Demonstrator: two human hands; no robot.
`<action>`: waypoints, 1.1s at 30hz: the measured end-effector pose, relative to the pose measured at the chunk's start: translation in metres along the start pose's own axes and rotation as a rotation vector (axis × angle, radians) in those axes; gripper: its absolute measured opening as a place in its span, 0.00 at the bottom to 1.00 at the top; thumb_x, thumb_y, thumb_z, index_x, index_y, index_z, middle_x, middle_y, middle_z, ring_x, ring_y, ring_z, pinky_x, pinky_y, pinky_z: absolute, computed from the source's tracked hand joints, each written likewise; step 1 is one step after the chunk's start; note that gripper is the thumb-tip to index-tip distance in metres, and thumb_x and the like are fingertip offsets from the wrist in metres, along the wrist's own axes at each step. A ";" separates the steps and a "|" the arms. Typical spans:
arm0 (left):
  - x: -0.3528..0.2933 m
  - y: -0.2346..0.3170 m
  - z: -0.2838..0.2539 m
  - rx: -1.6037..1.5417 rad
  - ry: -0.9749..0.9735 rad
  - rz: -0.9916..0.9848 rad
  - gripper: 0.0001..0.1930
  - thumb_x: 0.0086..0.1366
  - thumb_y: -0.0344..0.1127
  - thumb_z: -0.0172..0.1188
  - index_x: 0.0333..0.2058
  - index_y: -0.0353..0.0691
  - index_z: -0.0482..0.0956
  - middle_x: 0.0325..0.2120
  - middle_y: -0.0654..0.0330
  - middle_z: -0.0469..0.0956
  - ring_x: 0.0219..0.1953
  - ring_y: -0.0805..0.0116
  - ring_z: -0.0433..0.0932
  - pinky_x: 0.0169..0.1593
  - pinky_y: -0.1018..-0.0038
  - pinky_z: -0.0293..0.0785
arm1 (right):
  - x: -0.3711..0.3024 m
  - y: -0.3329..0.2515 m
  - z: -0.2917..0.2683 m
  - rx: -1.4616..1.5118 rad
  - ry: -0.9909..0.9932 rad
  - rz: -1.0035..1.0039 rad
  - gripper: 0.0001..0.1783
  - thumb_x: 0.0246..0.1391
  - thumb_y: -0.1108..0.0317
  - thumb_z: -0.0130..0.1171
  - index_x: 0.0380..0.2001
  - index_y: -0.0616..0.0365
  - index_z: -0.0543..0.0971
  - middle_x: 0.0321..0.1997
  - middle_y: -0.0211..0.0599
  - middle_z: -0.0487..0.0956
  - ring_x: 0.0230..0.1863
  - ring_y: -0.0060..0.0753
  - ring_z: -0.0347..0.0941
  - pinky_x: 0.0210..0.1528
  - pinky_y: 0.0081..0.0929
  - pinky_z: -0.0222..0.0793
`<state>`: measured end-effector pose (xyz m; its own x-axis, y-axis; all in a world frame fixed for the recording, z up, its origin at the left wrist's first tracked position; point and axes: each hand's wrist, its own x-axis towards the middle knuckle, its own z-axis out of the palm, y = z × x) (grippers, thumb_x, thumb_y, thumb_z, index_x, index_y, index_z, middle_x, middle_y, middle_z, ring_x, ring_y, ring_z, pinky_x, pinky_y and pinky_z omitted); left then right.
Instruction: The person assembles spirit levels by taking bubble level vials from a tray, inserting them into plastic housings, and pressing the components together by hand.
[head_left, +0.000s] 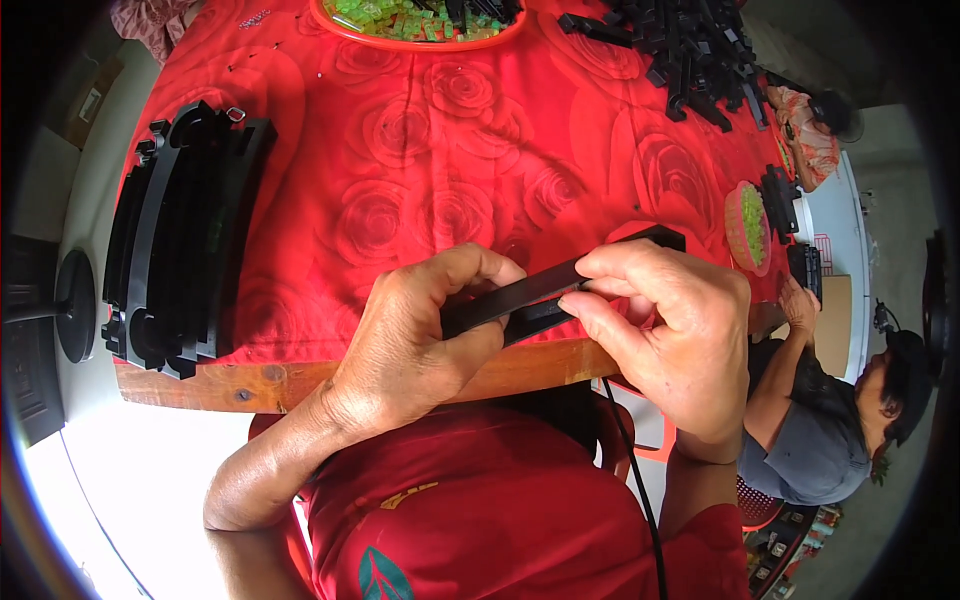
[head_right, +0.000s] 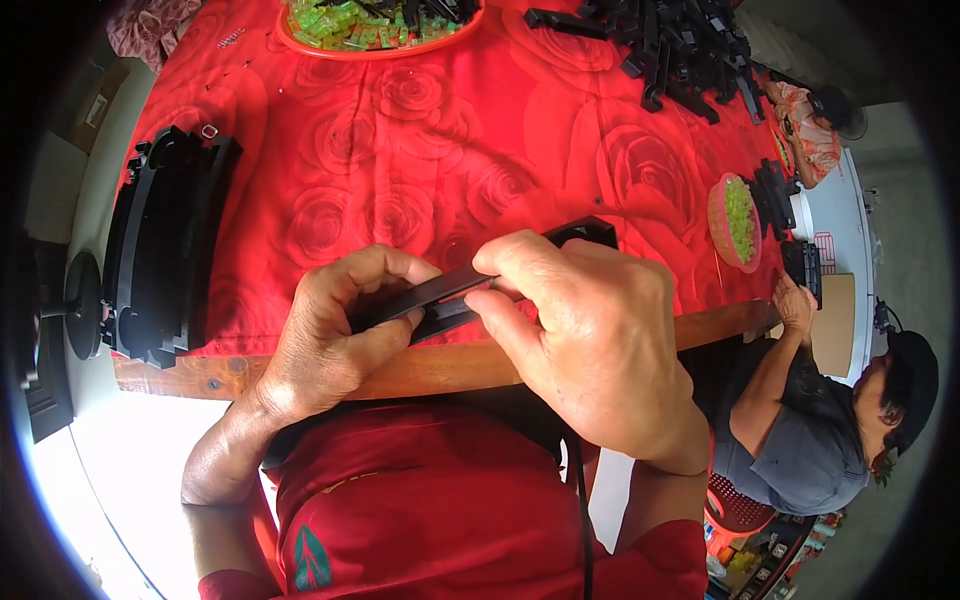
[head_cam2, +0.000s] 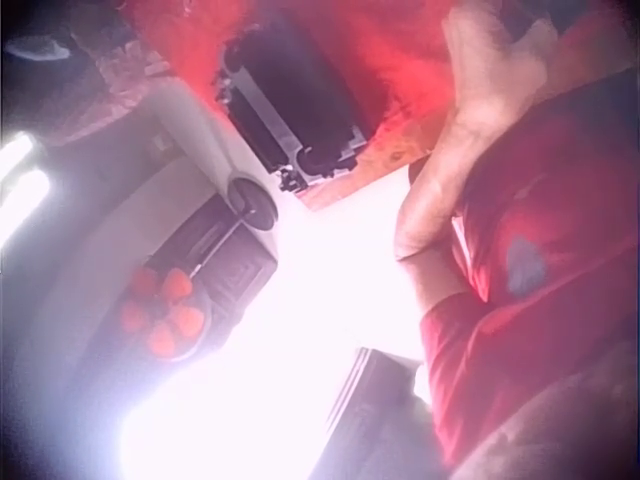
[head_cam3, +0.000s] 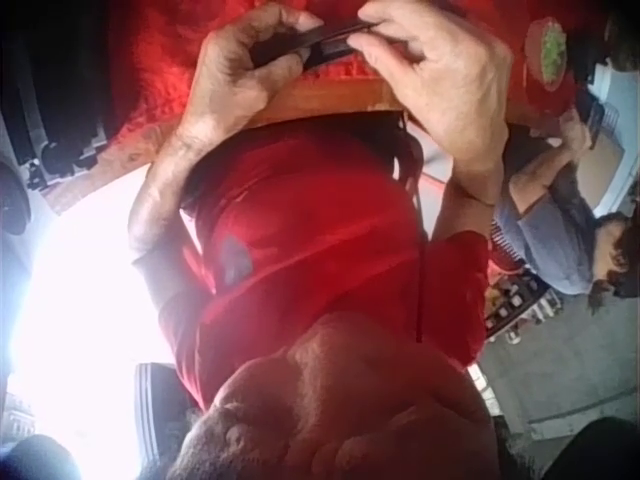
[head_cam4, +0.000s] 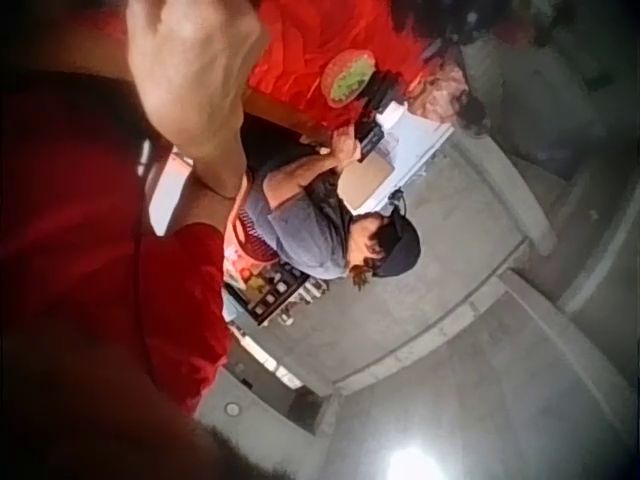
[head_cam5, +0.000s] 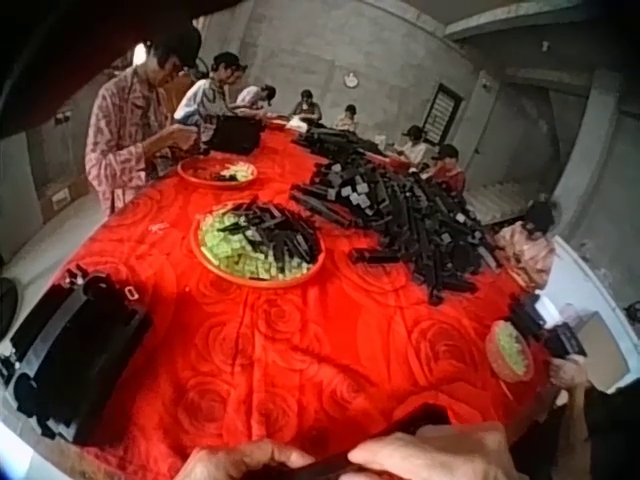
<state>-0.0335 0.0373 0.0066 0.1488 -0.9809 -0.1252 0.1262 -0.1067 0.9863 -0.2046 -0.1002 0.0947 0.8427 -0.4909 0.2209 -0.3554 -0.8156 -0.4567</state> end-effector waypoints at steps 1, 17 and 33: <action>-0.001 0.000 0.000 0.001 -0.002 0.004 0.14 0.71 0.19 0.60 0.53 0.31 0.79 0.42 0.64 0.81 0.46 0.80 0.78 0.53 0.77 0.75 | -0.001 -0.001 -0.001 -0.003 0.003 0.000 0.13 0.50 0.71 0.77 0.39 0.54 0.84 0.26 0.38 0.84 0.26 0.40 0.82 0.28 0.36 0.76; -0.004 -0.003 0.007 -0.067 0.008 0.033 0.14 0.71 0.19 0.61 0.53 0.33 0.79 0.41 0.65 0.82 0.46 0.81 0.78 0.52 0.79 0.74 | -0.006 -0.009 -0.006 -0.116 -0.013 -0.092 0.13 0.50 0.73 0.76 0.38 0.53 0.82 0.22 0.37 0.78 0.23 0.42 0.76 0.26 0.40 0.71; -0.006 0.000 0.011 -0.066 0.018 0.059 0.14 0.71 0.18 0.61 0.53 0.34 0.80 0.40 0.66 0.82 0.44 0.82 0.78 0.51 0.80 0.74 | -0.007 -0.013 -0.009 -0.168 0.006 -0.208 0.14 0.49 0.78 0.75 0.37 0.57 0.81 0.23 0.35 0.78 0.22 0.40 0.74 0.25 0.37 0.70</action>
<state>-0.0448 0.0414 0.0080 0.1750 -0.9821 -0.0693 0.1805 -0.0372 0.9829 -0.2100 -0.0887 0.1071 0.9027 -0.3084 0.3001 -0.2371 -0.9384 -0.2513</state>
